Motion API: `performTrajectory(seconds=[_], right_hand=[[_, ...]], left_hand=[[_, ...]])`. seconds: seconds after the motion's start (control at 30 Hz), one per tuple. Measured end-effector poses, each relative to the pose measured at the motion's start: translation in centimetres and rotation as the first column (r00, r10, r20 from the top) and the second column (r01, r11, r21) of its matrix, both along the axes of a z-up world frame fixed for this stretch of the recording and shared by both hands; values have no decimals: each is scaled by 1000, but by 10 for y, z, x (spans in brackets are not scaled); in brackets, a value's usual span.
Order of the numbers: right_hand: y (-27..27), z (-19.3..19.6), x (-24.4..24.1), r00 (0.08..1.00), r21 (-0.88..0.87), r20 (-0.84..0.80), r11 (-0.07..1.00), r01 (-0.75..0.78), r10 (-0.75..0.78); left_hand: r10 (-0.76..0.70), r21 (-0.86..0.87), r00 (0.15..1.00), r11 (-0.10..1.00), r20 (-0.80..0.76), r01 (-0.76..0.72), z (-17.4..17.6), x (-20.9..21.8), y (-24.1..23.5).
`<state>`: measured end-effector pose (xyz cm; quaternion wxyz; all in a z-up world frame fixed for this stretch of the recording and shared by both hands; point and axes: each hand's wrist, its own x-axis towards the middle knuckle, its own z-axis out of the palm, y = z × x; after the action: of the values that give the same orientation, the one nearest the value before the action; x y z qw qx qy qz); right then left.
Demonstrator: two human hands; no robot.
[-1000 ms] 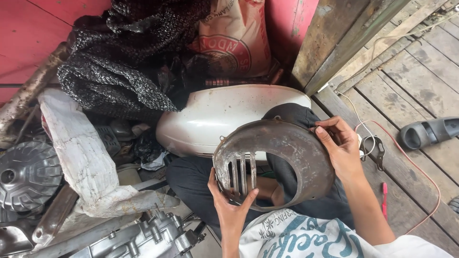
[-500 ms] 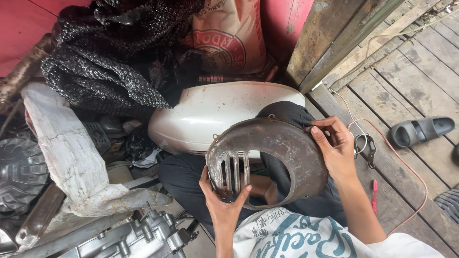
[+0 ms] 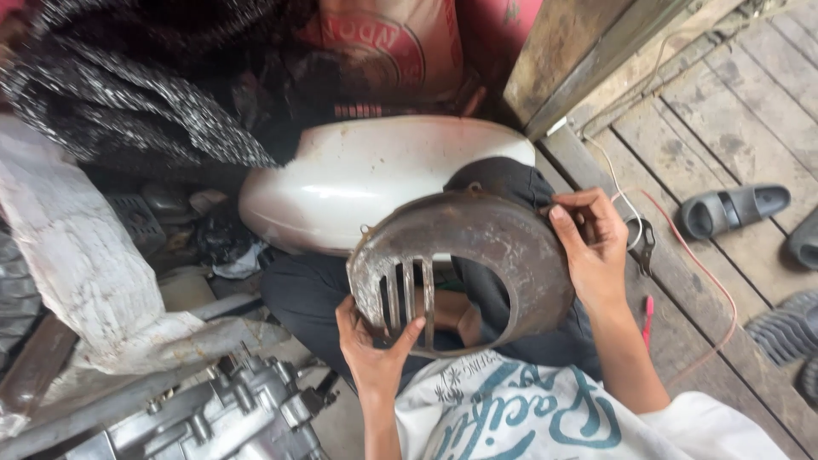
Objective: Cleaning rust and dirt from a motorcycle engine cover using a metal scraper and a toothbrush.
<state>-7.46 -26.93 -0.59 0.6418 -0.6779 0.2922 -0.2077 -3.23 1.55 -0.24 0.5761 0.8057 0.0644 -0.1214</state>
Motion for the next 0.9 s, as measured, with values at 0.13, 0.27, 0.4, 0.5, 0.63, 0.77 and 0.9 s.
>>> performTrajectory(seconds=[0.13,0.27,0.4,0.5,0.63,0.77,0.9], right_hand=[[3,12,0,999,-39,-46,999,-2,0],[-3,10,2,999,-271,40,962,18,-7],[-2,13,4,995,-379,93,925,6,32],[-3,21,6,994,-430,80,902,-29,70],[6,43,10,994,-417,-31,902,-110,107],[6,46,14,993,-542,-16,833,-108,118],[5,47,16,989,-621,-10,774,-121,147]], left_hand=[[-13,3,1000,1000,-8,13,-2,-5,0],[-24,-10,998,1000,59,24,-8,-7,0],[-13,-51,1000,999,15,13,-12,-7,1],[-4,-51,1000,999,10,5,-19,-9,6],[-12,-18,999,1000,-50,11,1,-2,-3],[-15,-26,999,1000,-45,14,4,-1,-5],[-19,-19,1000,1000,-20,19,3,-1,-5]])
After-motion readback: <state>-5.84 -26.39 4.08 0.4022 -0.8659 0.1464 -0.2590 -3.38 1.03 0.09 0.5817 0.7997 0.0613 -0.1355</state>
